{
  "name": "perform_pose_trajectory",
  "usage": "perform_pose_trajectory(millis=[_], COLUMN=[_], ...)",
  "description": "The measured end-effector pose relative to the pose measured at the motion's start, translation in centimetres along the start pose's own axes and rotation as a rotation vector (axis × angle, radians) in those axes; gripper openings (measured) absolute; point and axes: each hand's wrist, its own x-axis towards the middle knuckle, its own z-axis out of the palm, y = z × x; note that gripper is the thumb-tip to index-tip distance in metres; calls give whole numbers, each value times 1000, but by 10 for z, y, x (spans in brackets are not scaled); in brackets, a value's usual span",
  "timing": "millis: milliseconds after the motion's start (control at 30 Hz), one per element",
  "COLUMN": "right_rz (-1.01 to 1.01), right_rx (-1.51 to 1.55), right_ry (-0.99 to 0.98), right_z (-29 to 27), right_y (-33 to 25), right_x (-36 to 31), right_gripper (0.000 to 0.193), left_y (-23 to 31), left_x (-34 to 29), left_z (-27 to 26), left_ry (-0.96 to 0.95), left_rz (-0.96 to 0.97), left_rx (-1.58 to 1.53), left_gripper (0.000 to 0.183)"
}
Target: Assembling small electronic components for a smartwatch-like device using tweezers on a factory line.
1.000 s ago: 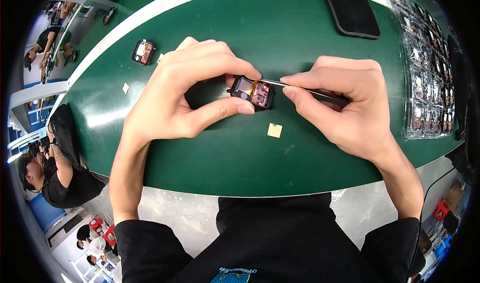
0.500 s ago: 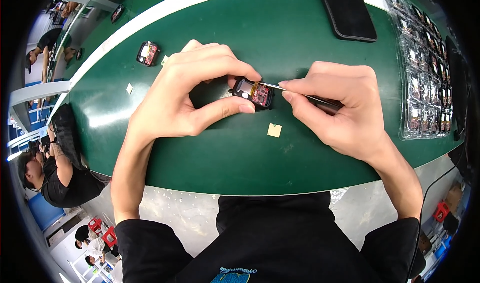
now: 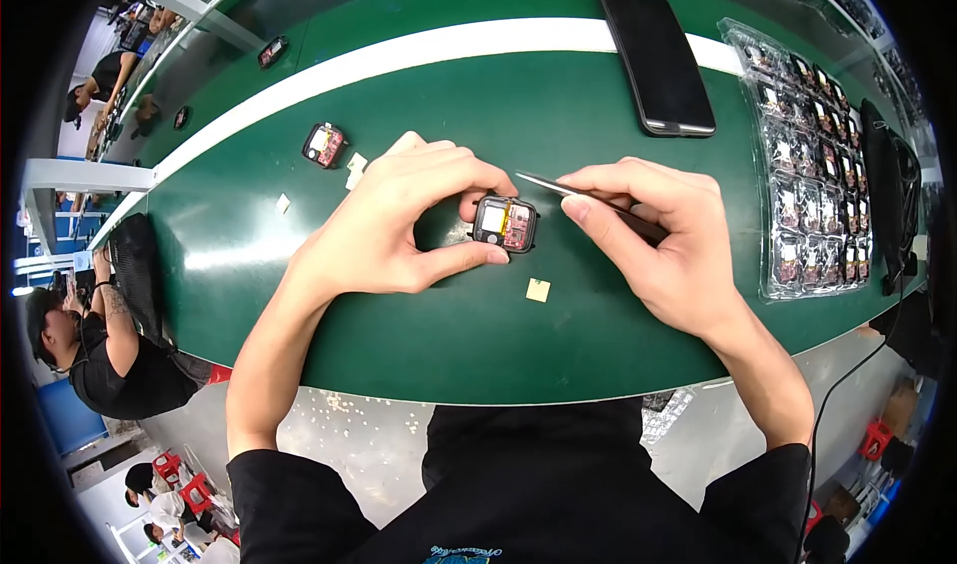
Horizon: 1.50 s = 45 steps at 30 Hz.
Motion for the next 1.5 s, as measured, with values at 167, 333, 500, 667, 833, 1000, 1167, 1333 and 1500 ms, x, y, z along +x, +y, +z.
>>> perform_pose_trajectory(millis=[167,333,500,667,833,1000,1167,1333,1500], right_rz=[-7,-198,-211,-260,-245,-287,-12,140,226], right_rx=[-98,-346,-380,-362,-430,-554,-680,-659,-740], right_ry=[-123,-142,-119,-70,8,261,430,536,580], right_z=[5,18,24,12,-39,-108,-173,-209,-219], right_y=[-2,-1,-1,1,-21,-10,-9,-3,5], right_x=[1,0,2,-1,-10,-20,-51,-84,-97], right_gripper=[26,42,42,42,39,39,44,40,41], left_y=[-1,6,5,10,-21,-113,-175,-181,-159], left_x=[-4,-8,-11,-5,-2,-5,-10,4,15], left_z=[0,-5,-10,-17,-55,-107,-129,-129,-120], left_ry=[11,-18,-53,-71,208,419,457,434,429], left_rz=[18,-106,-118,-125,-228,-338,-581,-436,-338], left_rx=[-4,-121,-153,-206,-108,552,647,563,475], left_gripper=[55,69,69,61,45,52,50,37,36])
